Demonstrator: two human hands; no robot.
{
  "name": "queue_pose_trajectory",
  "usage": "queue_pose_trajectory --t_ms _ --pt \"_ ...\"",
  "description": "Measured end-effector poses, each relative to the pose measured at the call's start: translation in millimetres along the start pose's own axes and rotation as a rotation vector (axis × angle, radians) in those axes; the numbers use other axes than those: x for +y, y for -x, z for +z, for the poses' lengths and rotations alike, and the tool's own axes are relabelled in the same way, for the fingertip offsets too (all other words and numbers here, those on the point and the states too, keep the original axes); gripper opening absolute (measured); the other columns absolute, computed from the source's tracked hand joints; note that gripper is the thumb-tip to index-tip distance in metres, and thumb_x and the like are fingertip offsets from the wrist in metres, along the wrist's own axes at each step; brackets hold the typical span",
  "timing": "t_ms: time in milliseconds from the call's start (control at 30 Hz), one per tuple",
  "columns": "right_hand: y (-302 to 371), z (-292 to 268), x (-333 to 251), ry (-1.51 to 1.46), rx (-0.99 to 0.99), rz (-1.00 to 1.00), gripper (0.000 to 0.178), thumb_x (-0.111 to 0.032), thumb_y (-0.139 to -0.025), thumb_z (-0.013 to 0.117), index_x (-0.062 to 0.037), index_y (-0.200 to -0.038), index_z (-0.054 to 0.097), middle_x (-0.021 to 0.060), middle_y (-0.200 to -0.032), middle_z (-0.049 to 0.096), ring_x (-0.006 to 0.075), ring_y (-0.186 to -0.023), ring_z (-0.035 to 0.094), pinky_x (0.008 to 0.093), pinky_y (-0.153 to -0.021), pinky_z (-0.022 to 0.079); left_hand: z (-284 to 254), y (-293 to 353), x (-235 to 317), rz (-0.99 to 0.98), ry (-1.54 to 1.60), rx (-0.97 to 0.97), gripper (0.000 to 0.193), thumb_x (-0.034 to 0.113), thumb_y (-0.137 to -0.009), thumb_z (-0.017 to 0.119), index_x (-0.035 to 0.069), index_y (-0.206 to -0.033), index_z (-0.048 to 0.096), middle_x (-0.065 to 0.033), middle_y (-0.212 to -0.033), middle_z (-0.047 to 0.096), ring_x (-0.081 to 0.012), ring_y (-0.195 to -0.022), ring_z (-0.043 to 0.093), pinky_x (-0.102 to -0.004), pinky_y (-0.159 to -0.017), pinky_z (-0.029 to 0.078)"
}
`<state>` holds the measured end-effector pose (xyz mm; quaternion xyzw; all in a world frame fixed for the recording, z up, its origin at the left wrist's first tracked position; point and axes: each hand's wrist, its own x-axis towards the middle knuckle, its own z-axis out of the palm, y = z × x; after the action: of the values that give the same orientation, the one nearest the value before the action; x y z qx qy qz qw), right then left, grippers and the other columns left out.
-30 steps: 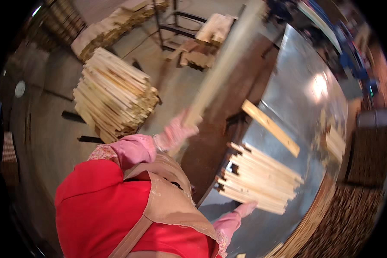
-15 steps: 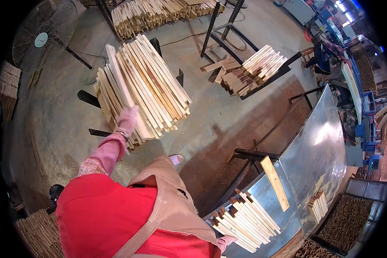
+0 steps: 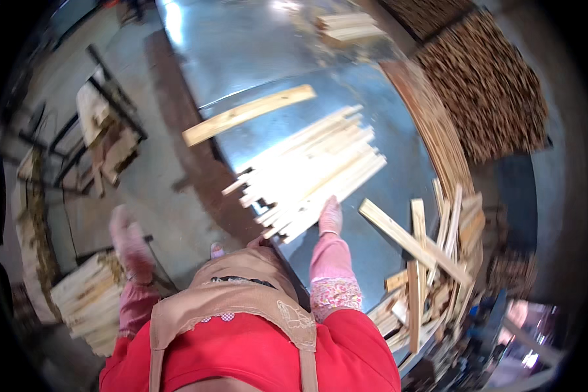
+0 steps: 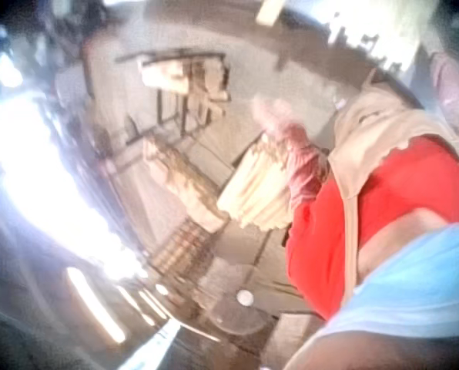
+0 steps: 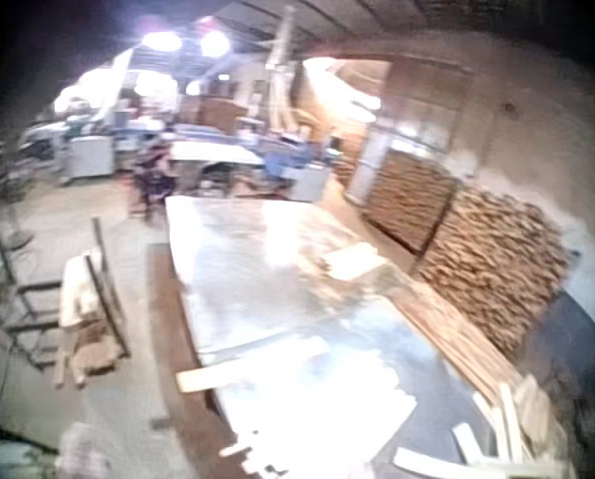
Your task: The person sorts and stacks thin wooden planks on a metal table. They pick up planks from a pile, align them, and place them into a neat stack, occasionally moving the stack to a different position on the table.
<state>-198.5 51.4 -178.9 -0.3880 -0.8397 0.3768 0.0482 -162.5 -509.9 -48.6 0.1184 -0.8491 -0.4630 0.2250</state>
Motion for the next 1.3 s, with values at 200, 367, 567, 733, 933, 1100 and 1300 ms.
queue_pose_trajectory --t_ms 200,367,567,733,933,1100,1300 --pt "0.7 -41.2 -15.7 -0.024 -0.075 0.157 0.089 -0.073 -0.103 0.043 -0.0044 -0.159 0.046 0.0299 -0.149 0.060 0.0472 -0.143 0.053 0.0480 -0.119 0.041 300.5 -36.9 133.7 0.365 -0.055 -0.801 0.081 0.040 -0.090 0.078 0.000 -0.154 0.050 -0.0262 -0.151 0.056 -0.0418 -0.140 0.054 -0.0468 -0.119 0.042" --pt "-62.1 -59.7 -16.7 -0.031 -0.206 0.247 0.106 -0.081 -0.095 0.049 0.0002 -0.163 0.039 0.0320 -0.153 0.055 0.0459 -0.146 0.051 0.0464 -0.121 0.040 479.9 -89.8 161.2 0.217 -0.252 -1.065 0.081 0.045 -0.090 0.074 0.000 -0.153 0.052 -0.0245 -0.149 0.060 -0.0395 -0.136 0.059 -0.0434 -0.117 0.044" --pt "-61.7 -48.9 -19.5 -0.458 -0.055 0.218 0.085 -0.054 -0.089 0.077 0.0042 -0.147 0.055 0.0311 -0.133 0.070 0.0432 -0.128 0.067 0.0451 -0.110 0.050 487.3 -84.6 198.7 0.041 -0.252 -1.205 0.083 0.042 -0.086 0.076 0.002 -0.155 0.052 -0.0258 -0.146 0.065 -0.0399 -0.138 0.060 -0.0429 -0.117 0.044" --pt "-58.1 -104.6 -81.6 -0.537 0.023 0.098 0.065 -0.032 -0.089 0.081 0.0032 -0.140 0.061 0.0230 -0.125 0.076 0.0363 -0.117 0.073 0.0419 -0.102 0.055 471.4 -106.3 243.7 0.108 -0.019 -1.113 0.072 0.029 -0.086 0.079 -0.001 -0.148 0.057 -0.0230 -0.133 0.072 -0.0347 -0.125 0.068 -0.0402 -0.110 0.050" --pt "-58.4 -212.4 -189.5 -0.555 0.479 -0.292 0.070 -0.029 -0.085 0.088 0.0024 -0.140 0.058 0.0202 -0.125 0.070 0.0311 -0.113 0.070 0.0437 -0.099 0.055 452.6 -151.3 378.9 0.327 0.487 -0.901 0.069 0.025 -0.086 0.088 -0.003 -0.138 0.052 -0.0180 -0.124 0.068 -0.0241 -0.114 0.067 -0.0375 -0.103 0.055" --pt "-58.5 -236.1 -234.9 -0.457 0.758 -0.420 0.076 -0.036 -0.082 0.094 -0.0021 -0.140 0.058 0.0221 -0.133 0.061 0.0363 -0.119 0.066 0.0434 -0.101 0.053 447.5 -189.3 413.8 0.514 0.818 -0.900 0.074 0.009 -0.085 0.090 0.002 -0.147 0.050 -0.0109 -0.129 0.068 -0.0207 -0.112 0.067 -0.0370 -0.100 0.058" --pt "-31.2 -163.8 -175.0 0.124 0.832 -0.449 0.066 -0.029 -0.094 0.076 -0.0067 -0.150 0.050 0.0169 -0.147 0.056 0.0343 -0.131 0.060 0.0451 -0.111 0.046 409.7 -184.6 359.0 -0.325 1.151 -1.538 0.060 0.008 -0.095 0.079 0.009 -0.149 0.053 -0.0101 -0.140 0.064 -0.0236 -0.119 0.068 -0.0403 -0.101 0.058"
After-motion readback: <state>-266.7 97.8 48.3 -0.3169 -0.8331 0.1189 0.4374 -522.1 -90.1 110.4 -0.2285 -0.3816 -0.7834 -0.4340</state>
